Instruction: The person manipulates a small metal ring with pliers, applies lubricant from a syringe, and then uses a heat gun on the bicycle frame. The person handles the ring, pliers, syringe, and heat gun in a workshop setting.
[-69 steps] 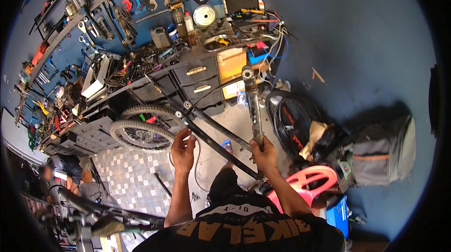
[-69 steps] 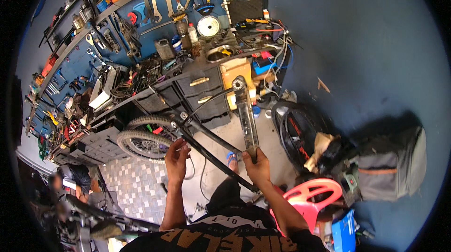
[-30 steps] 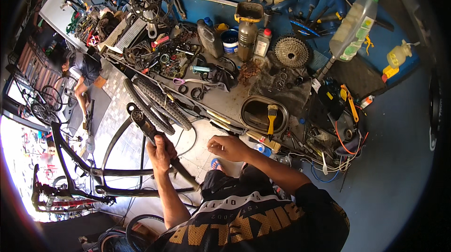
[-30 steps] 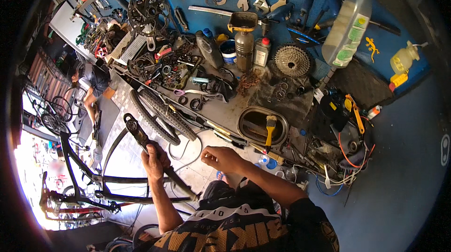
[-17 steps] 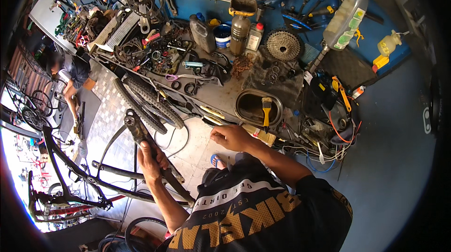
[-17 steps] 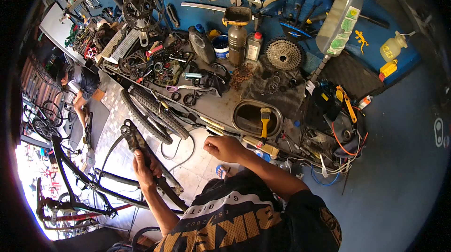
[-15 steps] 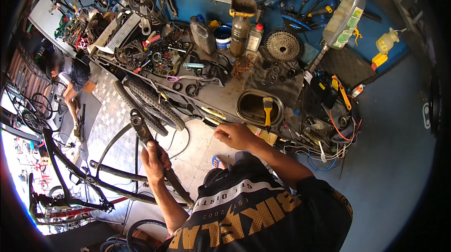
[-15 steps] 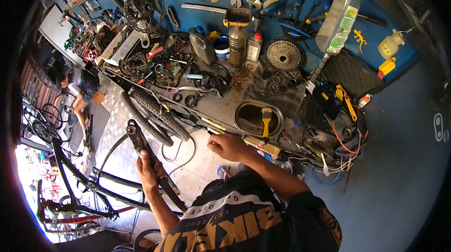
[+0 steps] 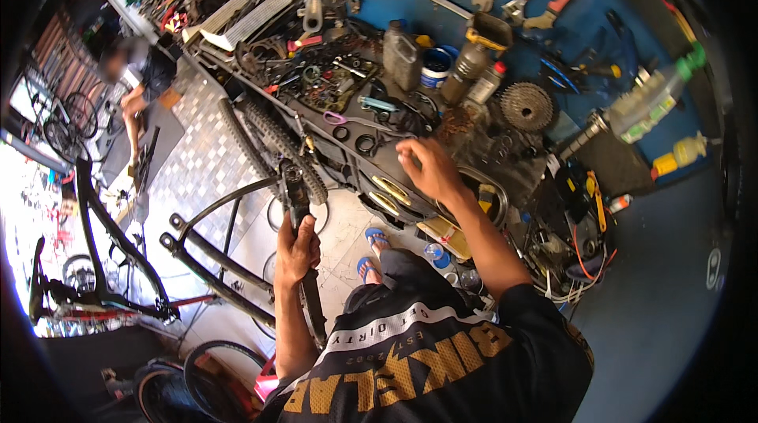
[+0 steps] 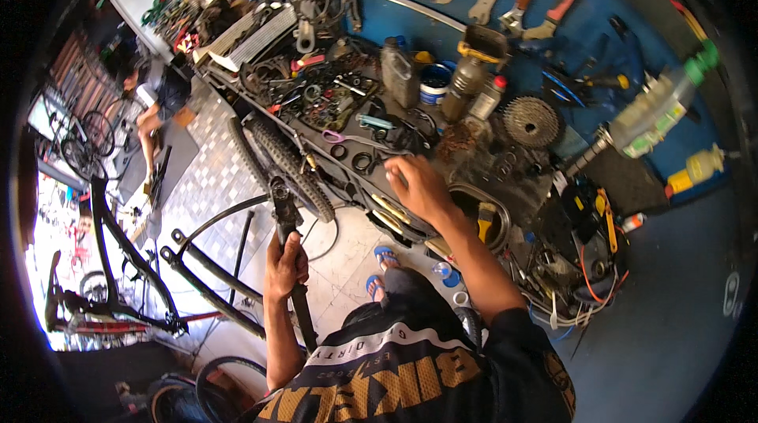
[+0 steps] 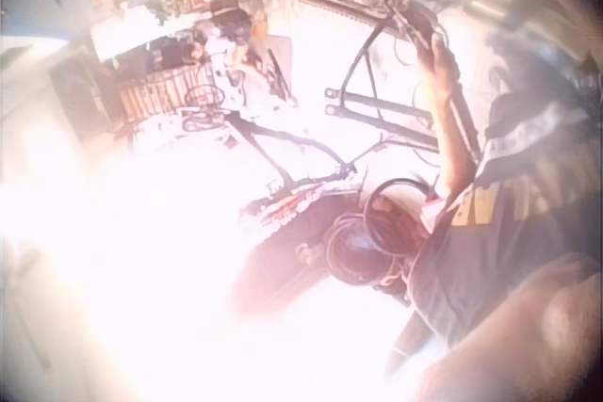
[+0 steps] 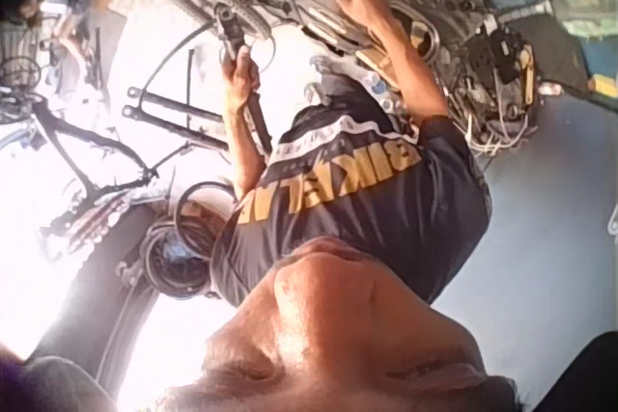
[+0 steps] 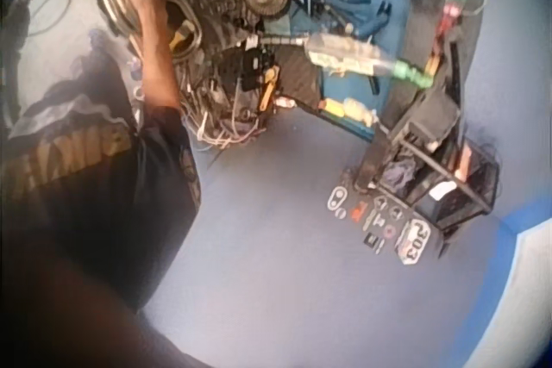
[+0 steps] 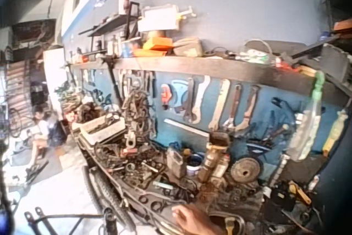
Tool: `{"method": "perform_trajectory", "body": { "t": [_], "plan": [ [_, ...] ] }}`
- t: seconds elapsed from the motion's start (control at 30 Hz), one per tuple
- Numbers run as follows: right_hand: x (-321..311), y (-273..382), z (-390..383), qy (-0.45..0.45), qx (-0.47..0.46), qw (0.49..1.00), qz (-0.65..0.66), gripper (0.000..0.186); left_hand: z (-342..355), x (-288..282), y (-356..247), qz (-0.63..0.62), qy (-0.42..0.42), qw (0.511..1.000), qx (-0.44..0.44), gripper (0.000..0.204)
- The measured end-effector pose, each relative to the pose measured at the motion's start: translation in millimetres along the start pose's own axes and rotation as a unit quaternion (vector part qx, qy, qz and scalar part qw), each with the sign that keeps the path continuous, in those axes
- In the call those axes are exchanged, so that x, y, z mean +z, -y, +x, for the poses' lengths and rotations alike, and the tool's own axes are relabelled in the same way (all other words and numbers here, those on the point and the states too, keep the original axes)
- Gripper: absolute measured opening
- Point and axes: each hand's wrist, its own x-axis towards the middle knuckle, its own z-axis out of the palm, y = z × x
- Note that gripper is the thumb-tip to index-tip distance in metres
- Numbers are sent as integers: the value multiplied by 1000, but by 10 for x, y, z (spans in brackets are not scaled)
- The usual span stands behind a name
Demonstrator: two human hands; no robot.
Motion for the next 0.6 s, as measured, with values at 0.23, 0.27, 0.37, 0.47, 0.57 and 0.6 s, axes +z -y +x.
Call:
{"method": "perform_trajectory", "body": {
  "t": [0.23, 0.27, 0.37, 0.47, 0.57, 0.6],
  "plan": [
    [793, -562, 1117, -7, -42, 998, -48, 27, 157, 212, -61, 69, -9, 997, -31, 35],
    [904, -676, 1239, -1, -37, 997, -65, 28, 189, 261, -69, 61, -3, 998, -20, 34],
    [1151, -1004, 1472, 32, -2, 992, -122, 32, 305, 394, -98, 49, -7, 998, -29, 32],
    [1260, -1274, 1569, 107, 20, 974, -197, 33, 425, 541, -105, 38, -9, 999, -38, 33],
    [1270, -1400, 1611, 171, 57, 967, -182, 35, 507, 676, -114, 43, 3, 998, -46, 33],
    [1249, -1409, 1621, 160, 46, 972, -165, 36, 514, 714, -119, 37, 8, 998, -49, 33]
  ]
}}
